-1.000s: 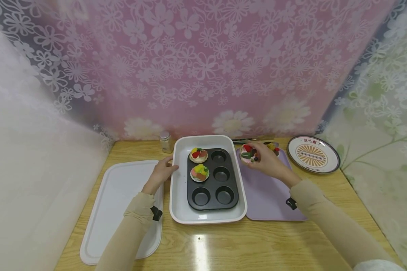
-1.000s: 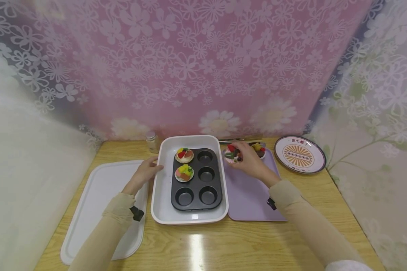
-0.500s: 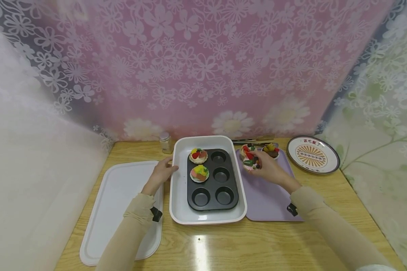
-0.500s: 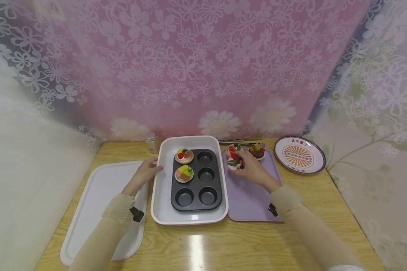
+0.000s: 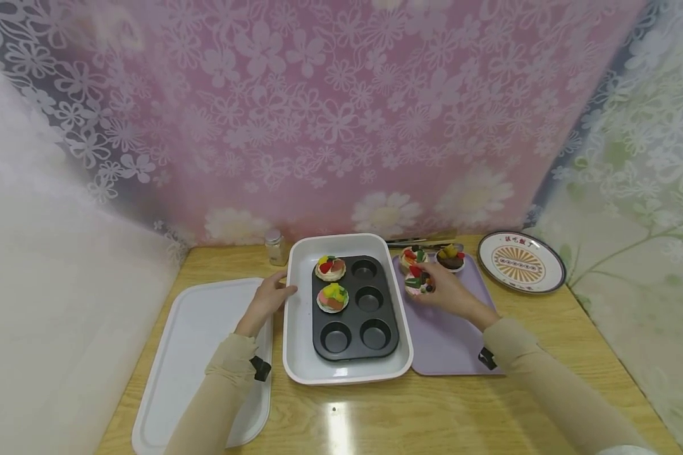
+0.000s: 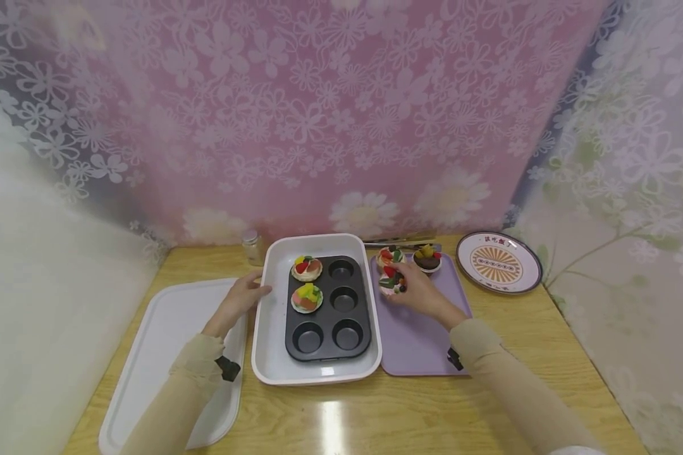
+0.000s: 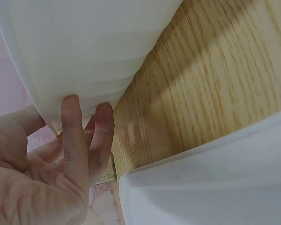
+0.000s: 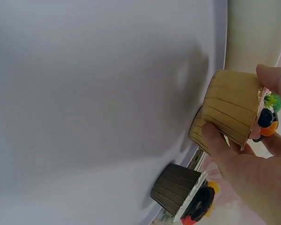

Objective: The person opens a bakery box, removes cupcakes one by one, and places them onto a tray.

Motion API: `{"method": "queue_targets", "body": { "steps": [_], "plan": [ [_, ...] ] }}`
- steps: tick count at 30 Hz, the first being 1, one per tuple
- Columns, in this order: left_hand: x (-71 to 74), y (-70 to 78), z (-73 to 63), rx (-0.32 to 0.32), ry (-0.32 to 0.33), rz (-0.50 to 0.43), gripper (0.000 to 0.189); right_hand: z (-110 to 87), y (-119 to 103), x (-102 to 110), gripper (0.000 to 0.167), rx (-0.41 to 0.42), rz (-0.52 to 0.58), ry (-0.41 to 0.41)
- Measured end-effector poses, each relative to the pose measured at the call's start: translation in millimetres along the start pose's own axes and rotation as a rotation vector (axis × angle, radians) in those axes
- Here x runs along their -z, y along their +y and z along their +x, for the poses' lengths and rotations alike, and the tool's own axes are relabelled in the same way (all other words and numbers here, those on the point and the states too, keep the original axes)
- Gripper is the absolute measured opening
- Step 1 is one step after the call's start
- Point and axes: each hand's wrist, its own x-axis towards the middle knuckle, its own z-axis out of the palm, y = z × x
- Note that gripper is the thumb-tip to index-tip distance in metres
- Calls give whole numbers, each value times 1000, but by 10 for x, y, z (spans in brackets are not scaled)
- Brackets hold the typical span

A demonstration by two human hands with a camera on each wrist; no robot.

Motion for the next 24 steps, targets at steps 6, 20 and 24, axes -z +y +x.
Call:
{"method": "queue_targets", "body": {
  "steps": [6,20,24],
  "plan": [
    [-16,-8,-6,0,-1,-12,57,2,48,-61,73,-1,38,-17],
    [-18,-17,-1,-4,8,-19,56,3,155,-121,74,11,71,-33],
    [-27,-16,-8,-8,6,-21,56,1,170,-128,77,5,85,-43]
  ]
}}
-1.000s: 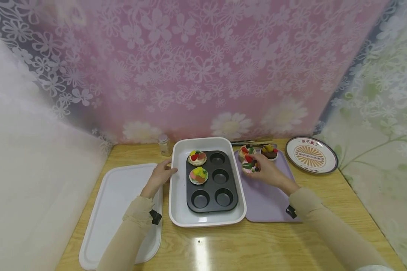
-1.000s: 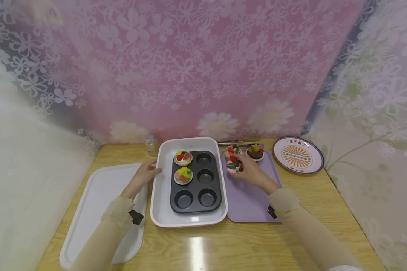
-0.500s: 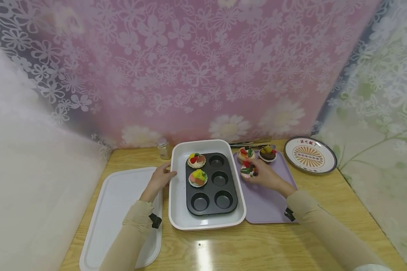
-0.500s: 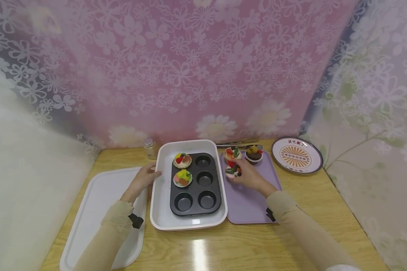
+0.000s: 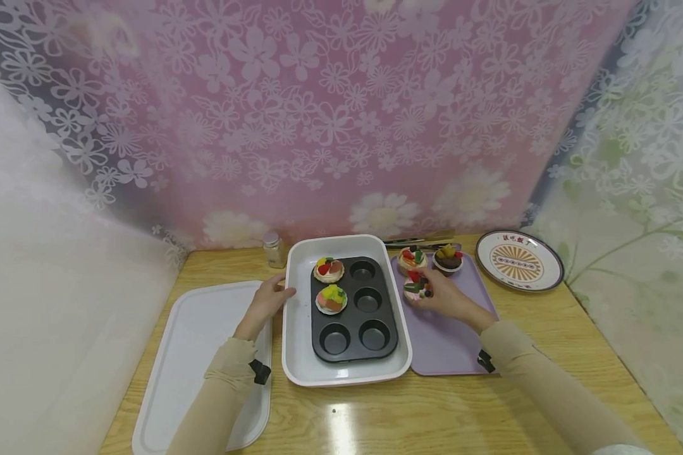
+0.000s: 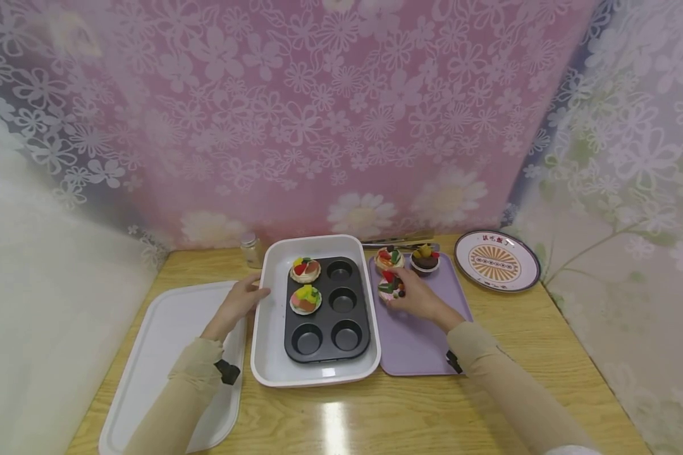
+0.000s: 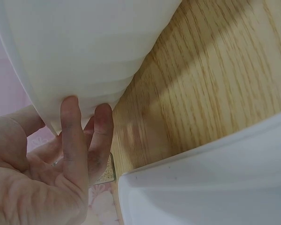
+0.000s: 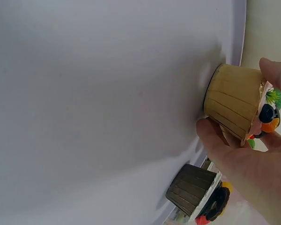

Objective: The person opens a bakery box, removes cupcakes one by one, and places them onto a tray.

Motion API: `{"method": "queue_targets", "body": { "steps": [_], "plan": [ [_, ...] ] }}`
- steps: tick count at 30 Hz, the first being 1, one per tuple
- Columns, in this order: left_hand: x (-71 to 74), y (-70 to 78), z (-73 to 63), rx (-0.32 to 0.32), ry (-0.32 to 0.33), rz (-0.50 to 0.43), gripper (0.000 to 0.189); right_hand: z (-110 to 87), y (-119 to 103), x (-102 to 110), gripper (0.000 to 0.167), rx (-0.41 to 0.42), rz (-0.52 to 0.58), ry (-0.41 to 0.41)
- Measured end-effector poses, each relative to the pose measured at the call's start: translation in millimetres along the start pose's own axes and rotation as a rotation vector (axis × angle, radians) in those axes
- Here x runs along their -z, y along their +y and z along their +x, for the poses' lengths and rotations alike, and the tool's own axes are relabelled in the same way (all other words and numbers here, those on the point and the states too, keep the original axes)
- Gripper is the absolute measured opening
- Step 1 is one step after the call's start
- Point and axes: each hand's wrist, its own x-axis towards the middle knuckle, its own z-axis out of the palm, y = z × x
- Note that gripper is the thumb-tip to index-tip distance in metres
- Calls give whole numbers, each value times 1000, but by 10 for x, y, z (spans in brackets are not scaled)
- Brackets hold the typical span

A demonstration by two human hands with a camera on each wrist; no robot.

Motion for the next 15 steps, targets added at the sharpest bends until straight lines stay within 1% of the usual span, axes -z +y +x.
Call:
{"method": "queue_targets", "body": {
  "steps": [2,5,9,11,15],
  "plan": [
    [-6,-7,-2,3,-2,-4,56,-16,-11,8,79,-2,-3,-7],
    [-5,-21,-2,8,-6,-6,56,-49,-69,48,84,-27,-8,-6],
    [6,-25,-3,5,-6,-6,56,-80,-199,166,89,-65,-32,19],
    [10,-21,-4,-2,-7,-7,56,-74,-268,239,89,-70,-36,41],
    [15,-11,2,-12,-10,-10,56,24,-389,351,85,-58,-16,88]
  ]
}}
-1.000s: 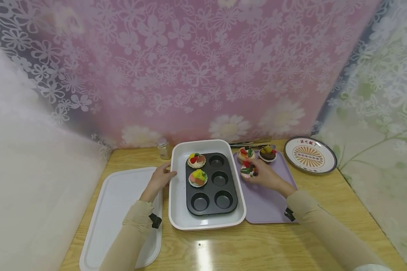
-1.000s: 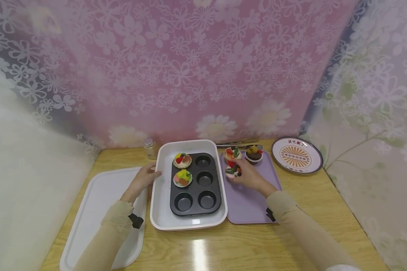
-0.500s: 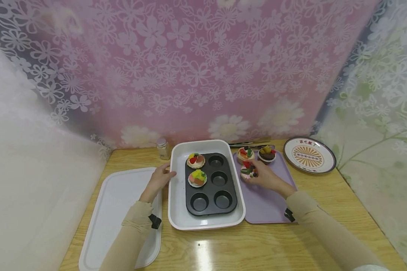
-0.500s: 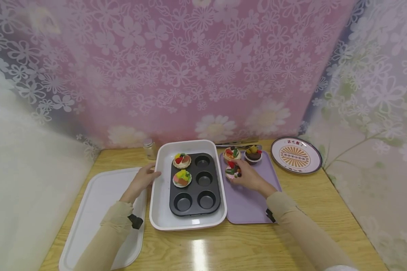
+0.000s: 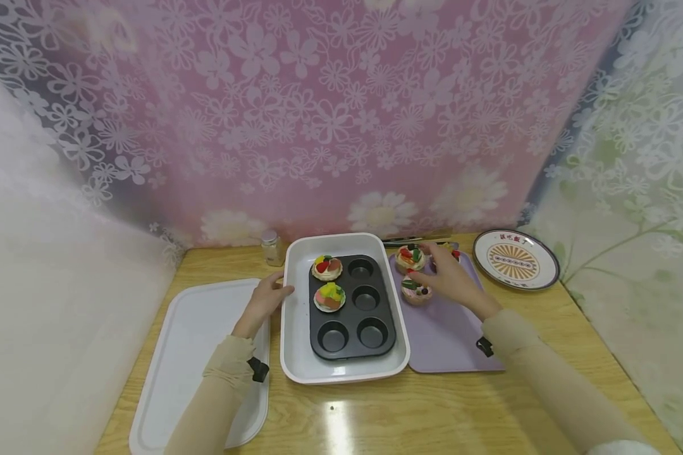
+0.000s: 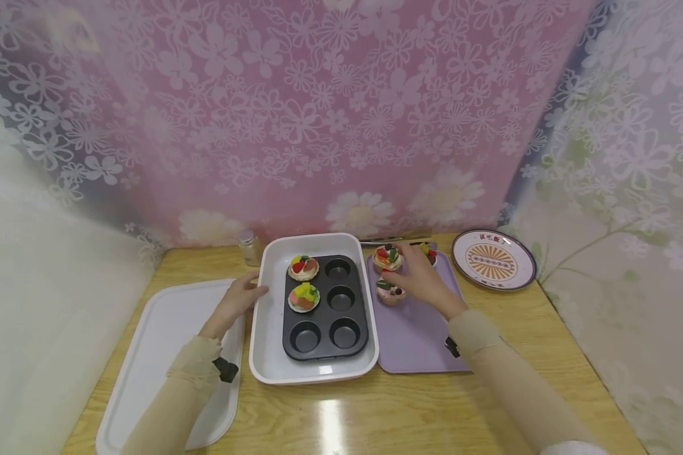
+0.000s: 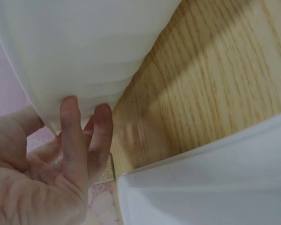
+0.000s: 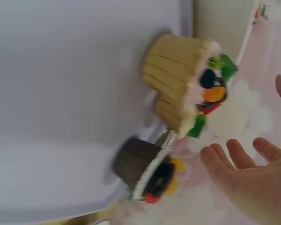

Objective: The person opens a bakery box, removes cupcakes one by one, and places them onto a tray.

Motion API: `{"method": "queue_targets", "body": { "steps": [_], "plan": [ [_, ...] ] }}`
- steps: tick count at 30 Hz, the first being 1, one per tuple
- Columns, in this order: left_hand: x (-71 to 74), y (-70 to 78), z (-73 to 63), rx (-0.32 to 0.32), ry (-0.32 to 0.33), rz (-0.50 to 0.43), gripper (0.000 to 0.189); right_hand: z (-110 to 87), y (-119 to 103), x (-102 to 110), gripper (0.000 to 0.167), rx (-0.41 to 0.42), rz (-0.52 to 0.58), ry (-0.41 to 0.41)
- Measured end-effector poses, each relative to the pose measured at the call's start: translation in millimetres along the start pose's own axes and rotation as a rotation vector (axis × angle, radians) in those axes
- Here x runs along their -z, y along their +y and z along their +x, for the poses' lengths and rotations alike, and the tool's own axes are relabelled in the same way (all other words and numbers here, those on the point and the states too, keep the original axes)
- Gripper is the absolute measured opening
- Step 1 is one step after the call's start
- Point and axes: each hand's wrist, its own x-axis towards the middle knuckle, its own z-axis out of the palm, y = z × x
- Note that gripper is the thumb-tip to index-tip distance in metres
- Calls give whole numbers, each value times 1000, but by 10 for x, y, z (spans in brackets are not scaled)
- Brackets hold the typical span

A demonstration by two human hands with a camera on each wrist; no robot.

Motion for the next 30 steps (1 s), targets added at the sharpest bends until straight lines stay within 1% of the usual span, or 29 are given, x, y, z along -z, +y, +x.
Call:
{"method": "queue_targets", "body": {
  "steps": [5,11,15,18,23,26,30],
  "plan": [
    [10,-12,9,10,4,-1,57,180,-196,7,89,20,27,-11],
    [11,-16,13,9,4,10,57,342,-466,-84,91,119,67,-74],
    [12,0,-2,9,5,2,58,407,-650,-166,93,156,79,-115],
    [10,4,-3,7,5,1,58,430,-769,-237,94,142,69,-143],
    [8,9,-7,6,1,0,56,459,-922,-382,96,112,28,-227],
    [10,13,-10,11,-3,-6,56,469,-998,-480,95,126,10,-275],
    [11,0,-8,13,0,-9,56,477,-1060,-625,92,187,-55,-309]
  ]
}}
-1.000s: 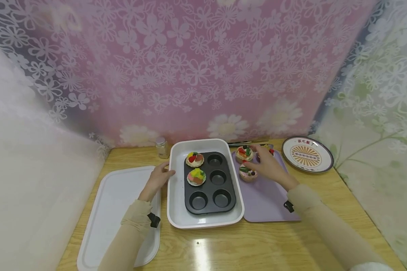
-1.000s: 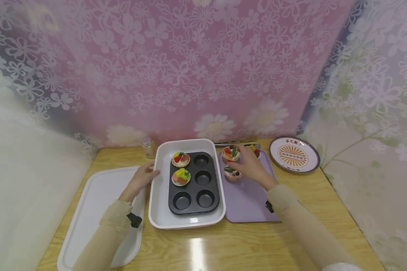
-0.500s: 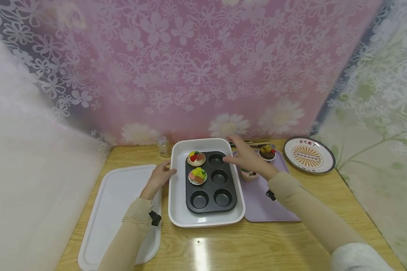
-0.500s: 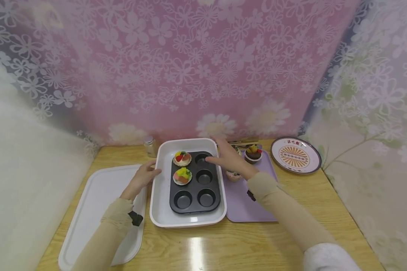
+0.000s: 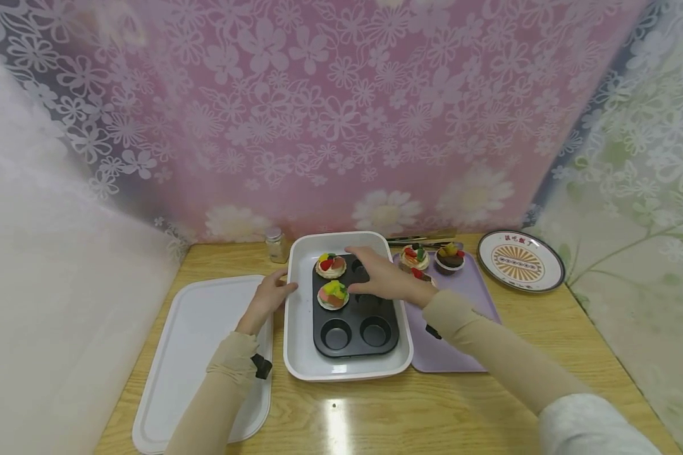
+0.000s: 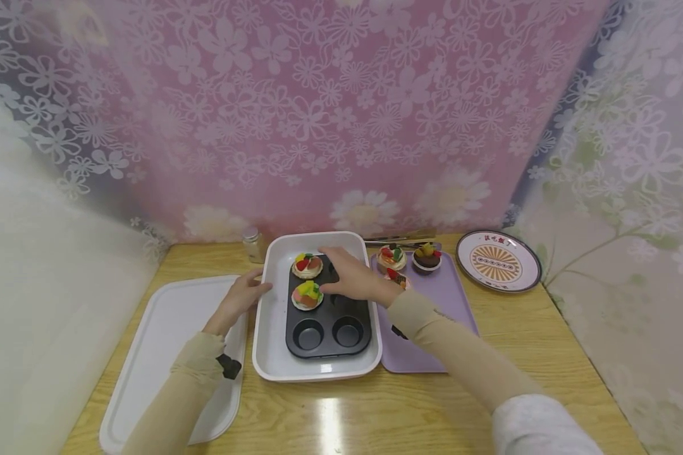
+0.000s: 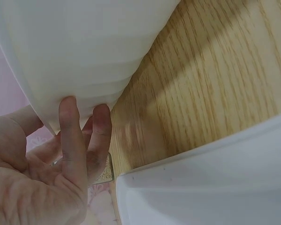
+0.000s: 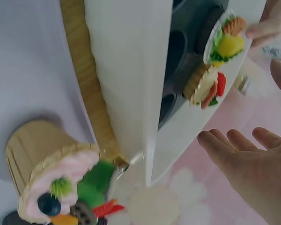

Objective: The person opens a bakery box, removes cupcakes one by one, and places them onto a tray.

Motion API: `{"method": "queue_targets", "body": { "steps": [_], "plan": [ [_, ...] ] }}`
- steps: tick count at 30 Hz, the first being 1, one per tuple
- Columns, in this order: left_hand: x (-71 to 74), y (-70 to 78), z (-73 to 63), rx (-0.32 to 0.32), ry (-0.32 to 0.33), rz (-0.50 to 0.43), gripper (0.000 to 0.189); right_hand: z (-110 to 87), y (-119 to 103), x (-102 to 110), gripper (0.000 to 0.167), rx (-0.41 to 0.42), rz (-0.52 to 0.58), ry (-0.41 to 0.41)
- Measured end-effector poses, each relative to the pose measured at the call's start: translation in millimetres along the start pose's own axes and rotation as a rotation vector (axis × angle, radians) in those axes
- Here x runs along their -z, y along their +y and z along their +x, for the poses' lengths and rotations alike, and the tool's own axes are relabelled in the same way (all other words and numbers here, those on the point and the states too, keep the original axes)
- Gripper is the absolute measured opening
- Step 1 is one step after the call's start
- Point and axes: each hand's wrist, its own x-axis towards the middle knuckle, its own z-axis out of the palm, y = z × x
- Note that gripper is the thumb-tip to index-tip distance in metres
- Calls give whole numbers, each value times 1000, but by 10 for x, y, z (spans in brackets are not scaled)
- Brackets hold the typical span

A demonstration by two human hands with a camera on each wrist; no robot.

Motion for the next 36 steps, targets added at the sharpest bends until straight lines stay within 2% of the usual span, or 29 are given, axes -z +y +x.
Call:
{"method": "queue_targets", "body": {
  "steps": [5,13,19,25,36],
  "plan": [
    [-4,-1,0,-2,1,-3,55,63,-63,-135,88,46,-42,-21],
    [-1,0,8,1,5,13,56,154,-144,-299,86,-9,-62,-100],
    [-8,-8,14,3,10,8,56,229,-139,-420,83,32,-88,-112],
    [-5,-16,18,-9,6,2,57,261,-169,-456,83,45,-114,-130],
    [-4,-19,6,-13,5,-11,55,323,-239,-528,79,2,-150,-180]
  ]
}}
